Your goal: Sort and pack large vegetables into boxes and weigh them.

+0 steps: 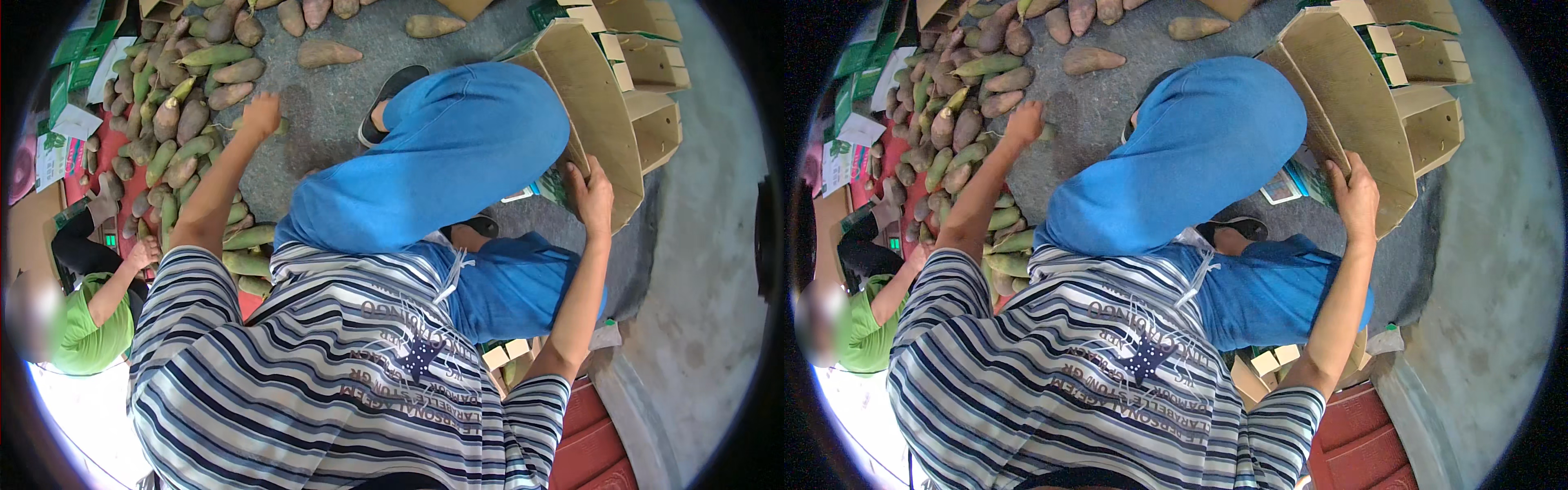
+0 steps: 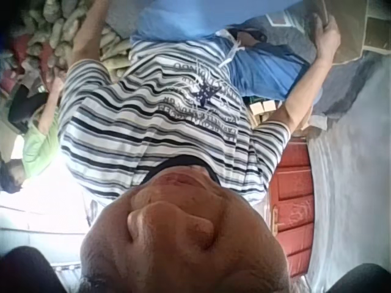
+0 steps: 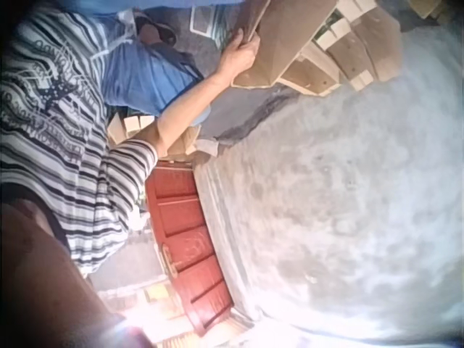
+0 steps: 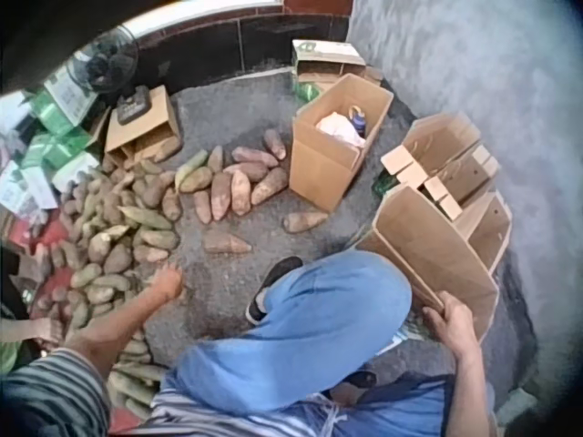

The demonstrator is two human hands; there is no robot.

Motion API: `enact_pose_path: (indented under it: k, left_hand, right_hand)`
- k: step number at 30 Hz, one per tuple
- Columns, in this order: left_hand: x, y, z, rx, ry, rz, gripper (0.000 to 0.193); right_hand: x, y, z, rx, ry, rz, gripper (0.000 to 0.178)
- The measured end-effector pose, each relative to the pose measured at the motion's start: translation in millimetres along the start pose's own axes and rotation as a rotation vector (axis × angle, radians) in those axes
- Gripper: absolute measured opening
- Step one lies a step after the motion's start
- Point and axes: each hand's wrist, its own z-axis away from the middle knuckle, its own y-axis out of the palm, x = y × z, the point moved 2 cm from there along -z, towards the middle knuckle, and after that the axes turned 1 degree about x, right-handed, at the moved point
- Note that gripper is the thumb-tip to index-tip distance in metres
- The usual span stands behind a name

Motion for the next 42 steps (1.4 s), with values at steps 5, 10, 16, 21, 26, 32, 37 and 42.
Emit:
enact_pose_path:
  k: [5, 10, 16, 21, 26, 32, 37, 42]
  left_hand:
    - [11, 65, 5, 0.053, 0.031, -0.168, 0.04]
    - [12, 81, 0, 0.194, 0.035, -0.222, 0.054]
    - [5, 80, 0, 0.265, 0.007, -0.301, 0.034]
    - [-8, 45, 3, 0.004, -0.01, -0.05, 0.028]
    - [-34, -28, -20, -0.409, 0.109, 0.688, 0.051]
    - [-170, -238, 20, -0.767, 0.592, 1.571, 0.048]
    - [-270, -331, 61, -0.461, 0.943, 2.09, 0.039]
    - [-342, -312, 10, -0.195, 1.027, 1.298, 0.044]
  right_hand:
    - [-1, 1, -2, 0.046, 0.06, -0.016, 0.027]
    - [-8, 5, -5, 0.028, 0.033, -0.024, 0.025]
    - [-7, 3, -2, 0.045, 0.072, -0.026, 0.024]
    - [-5, 2, 2, 0.032, 0.035, -0.008, 0.024]
    - [-3, 0, 0, 0.031, 0.035, 0.009, 0.024]
    - [-5, 3, 3, 0.008, 0.013, 0.007, 0.024]
    - [-9, 5, 2, -0.051, -0.035, -0.004, 0.024]
    - [-8, 5, -2, -0.056, -0.066, 0.019, 0.024]
